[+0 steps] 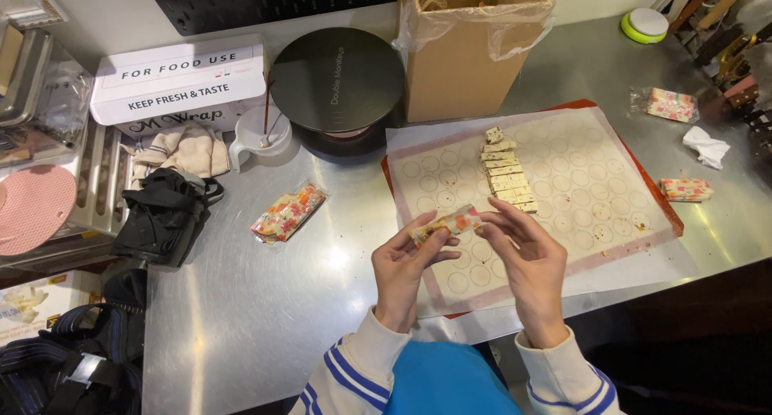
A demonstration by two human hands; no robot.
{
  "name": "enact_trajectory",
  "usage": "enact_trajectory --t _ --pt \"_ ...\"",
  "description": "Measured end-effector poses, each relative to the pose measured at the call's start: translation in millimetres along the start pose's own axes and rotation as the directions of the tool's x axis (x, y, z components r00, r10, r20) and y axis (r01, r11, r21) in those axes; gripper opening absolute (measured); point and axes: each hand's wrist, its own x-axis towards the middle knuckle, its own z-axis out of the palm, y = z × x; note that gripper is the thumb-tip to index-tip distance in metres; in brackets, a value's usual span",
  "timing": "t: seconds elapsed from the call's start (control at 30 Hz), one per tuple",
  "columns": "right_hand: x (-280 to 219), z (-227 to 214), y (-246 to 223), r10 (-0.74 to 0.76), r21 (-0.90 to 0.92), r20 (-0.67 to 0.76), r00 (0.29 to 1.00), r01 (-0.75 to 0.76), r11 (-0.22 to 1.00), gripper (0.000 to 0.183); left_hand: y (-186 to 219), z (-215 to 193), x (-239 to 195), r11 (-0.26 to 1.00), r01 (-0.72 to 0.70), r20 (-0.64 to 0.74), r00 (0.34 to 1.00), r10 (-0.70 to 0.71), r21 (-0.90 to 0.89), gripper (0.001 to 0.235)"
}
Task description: Individually wrapping pieces of nougat in small plastic wrappers on a stainless steel workbench in a pastry shop.
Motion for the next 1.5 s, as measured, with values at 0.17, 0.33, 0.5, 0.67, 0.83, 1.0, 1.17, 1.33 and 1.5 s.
enact_trajectory --t 0.17,0.33,0.5,0.67,0.83,1.0,1.17,1.33,1.5 --pt "-4 7 2 -0.057 -0.072 -0.04 0.998 0.054 0.996 0.044 -3 -2 -4 0.998 -0.003 0.103 0.995 -0.003 0.063 0.06" --pt "13 -6 2 -0.182 -0.166 0.093 0.979 0.195 0.967 0.048 12 -6 8 0.891 -0.115 0.243 0.97 0.005 0.439 0.056" --pt "32 -19 -9 -0.263 -0.276 0.378 0.888 0.379 0.883 0.054 29 -5 22 0.805 -0.359 0.466 0.877 0.117 0.472 0.019" --pt "43 -18 -19 -0.231 -0.205 0.412 0.881 0.337 0.919 0.055 40 0 26 0.828 -0.335 0.473 0.876 0.097 0.449 0.015" --pt "51 -18 -14 -0.232 -0.138 0.419 0.878 0.314 0.939 0.056 40 5 26 0.856 -0.263 0.41 0.91 0.066 0.445 0.017" --pt "60 -17 -18 -0.092 -0.073 0.428 0.899 0.136 0.988 0.062 43 15 22 0.879 -0.177 0.265 0.962 0.061 0.442 0.022" --pt "59 -12 -8 -0.025 -0.171 0.455 0.89 0.115 0.979 0.046 40 17 26 0.866 -0.209 0.229 0.967 0.113 0.454 0.022" --pt "58 5 -9 -0.15 -0.162 0.468 0.871 0.251 0.954 0.025 29 14 36 0.841 -0.272 0.209 0.958 0.194 0.467 0.021" --pt "82 30 -21 -0.152 -0.182 0.248 0.957 0.2 0.963 0.047 65 58 46 0.83 -0.268 0.155 0.963 0.22 0.488 0.018"
